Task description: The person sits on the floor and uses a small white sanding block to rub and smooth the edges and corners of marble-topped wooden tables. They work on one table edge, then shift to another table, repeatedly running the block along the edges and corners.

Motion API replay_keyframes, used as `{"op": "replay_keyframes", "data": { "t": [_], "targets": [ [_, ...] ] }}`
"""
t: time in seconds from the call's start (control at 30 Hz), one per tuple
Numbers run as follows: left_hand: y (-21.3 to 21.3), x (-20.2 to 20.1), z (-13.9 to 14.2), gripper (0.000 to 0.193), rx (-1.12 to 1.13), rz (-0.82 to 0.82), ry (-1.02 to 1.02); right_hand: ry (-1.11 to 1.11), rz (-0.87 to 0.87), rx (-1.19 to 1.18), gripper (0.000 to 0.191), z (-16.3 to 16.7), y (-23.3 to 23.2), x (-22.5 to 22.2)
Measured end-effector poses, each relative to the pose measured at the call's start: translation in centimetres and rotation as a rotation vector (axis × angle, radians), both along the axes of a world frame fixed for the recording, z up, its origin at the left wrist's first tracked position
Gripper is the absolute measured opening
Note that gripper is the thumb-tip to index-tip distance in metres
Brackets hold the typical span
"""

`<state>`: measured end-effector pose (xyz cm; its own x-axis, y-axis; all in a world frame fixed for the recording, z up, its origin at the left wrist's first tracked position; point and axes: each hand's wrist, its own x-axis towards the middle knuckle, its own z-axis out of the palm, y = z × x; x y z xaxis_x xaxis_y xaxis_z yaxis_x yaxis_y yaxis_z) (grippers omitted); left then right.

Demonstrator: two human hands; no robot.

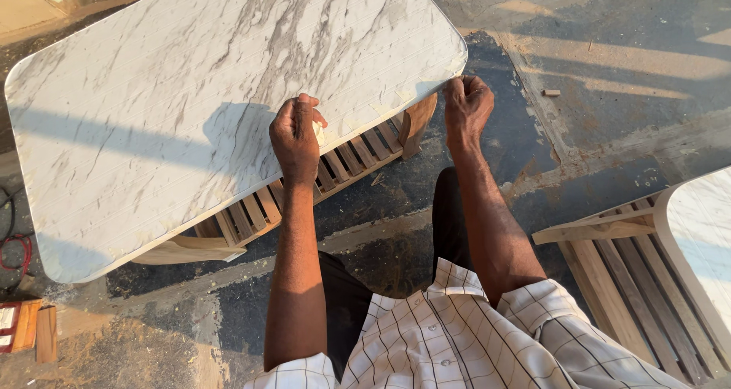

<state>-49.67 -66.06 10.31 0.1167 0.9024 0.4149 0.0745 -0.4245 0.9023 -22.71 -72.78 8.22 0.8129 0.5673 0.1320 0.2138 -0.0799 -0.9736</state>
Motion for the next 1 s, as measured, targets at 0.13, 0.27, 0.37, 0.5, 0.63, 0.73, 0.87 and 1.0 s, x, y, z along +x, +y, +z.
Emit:
{"op": "replay_keyframes", "data": {
  "t": [0.13,0.27,0.37,0.5,0.63,0.73,0.87,1.0],
  "targets": [
    [0.2,-0.1,0.2,0.038,-0.043,-0.016,-0.007,0.641,0.097,0.628,0.018,-0.8,0.7,-1.4],
    [0.2,-0.2,0.2,0.037,-0.038,-0.025,0.004,0.866,0.043,0.87,0.016,-1.4,0.4,-2.6],
    [0.3,-0.2,0.1,0.036,-0.015,-0.016,0.023,0.772,0.099,0.812,0.021,-1.3,-0.1,-2.3],
    [0.3,-0.1,-0.1,0.035,0.028,-0.031,0.013,0.588,0.209,0.644,0.025,-0.8,0.0,-1.7],
    [0.4,-0.2,0.1,0.033,-0.004,-0.03,0.026,0.771,0.211,0.822,0.023,-0.8,0.7,-2.4],
    [0.3,-0.2,0.2,0.034,-0.016,-0.025,0.038,1.089,0.121,0.89,0.029,-1.2,1.1,-3.0],
    [0.1,-0.2,0.3,0.033,-0.028,-0.029,0.033,1.305,0.131,0.997,0.034,-2.1,2.0,-2.9],
    [0.0,-0.2,0.8,0.034,-0.027,-0.037,0.052,1.587,-0.05,0.919,0.028,-3.2,2.8,-1.8]
  ]
}}
